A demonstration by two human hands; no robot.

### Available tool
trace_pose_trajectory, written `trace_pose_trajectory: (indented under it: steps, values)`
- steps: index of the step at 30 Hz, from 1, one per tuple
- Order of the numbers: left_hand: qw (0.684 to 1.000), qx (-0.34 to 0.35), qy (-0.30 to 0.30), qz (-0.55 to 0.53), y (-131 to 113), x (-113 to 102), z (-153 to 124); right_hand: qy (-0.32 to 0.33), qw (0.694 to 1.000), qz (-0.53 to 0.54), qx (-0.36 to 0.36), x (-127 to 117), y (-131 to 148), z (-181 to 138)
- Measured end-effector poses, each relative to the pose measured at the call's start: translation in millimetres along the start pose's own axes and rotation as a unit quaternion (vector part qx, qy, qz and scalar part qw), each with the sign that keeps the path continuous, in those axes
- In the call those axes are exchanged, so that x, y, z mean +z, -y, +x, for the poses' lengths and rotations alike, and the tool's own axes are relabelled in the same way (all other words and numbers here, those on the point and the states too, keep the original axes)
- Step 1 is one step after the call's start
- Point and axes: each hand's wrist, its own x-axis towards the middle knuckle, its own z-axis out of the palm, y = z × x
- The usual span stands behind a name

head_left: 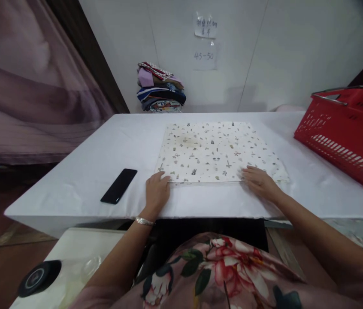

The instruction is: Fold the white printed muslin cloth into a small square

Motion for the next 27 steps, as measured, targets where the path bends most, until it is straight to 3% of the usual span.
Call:
trace_pose_trajectory:
  steps: [5, 11, 18, 27]
  values:
    - [0.991, 0.113, 0.077, -0.011, -38, 11, 20, 0.046, 0.998, -0.007, -0.039, 26, 31, 13]
    - [0.98, 0.153, 0.106, -0.072, -64, 19, 34, 0.056, 0.997, 0.001, -0.044, 43, 49, 39]
    - [0.971, 0.162, 0.134, -0.115, -70, 30, 41, 0.057, 0.998, -0.006, -0.024, 49, 51, 45]
    - [0.967, 0.155, 0.126, -0.157, -67, 40, 44, 0.048, 0.998, 0.044, -0.004, 50, 58, 47]
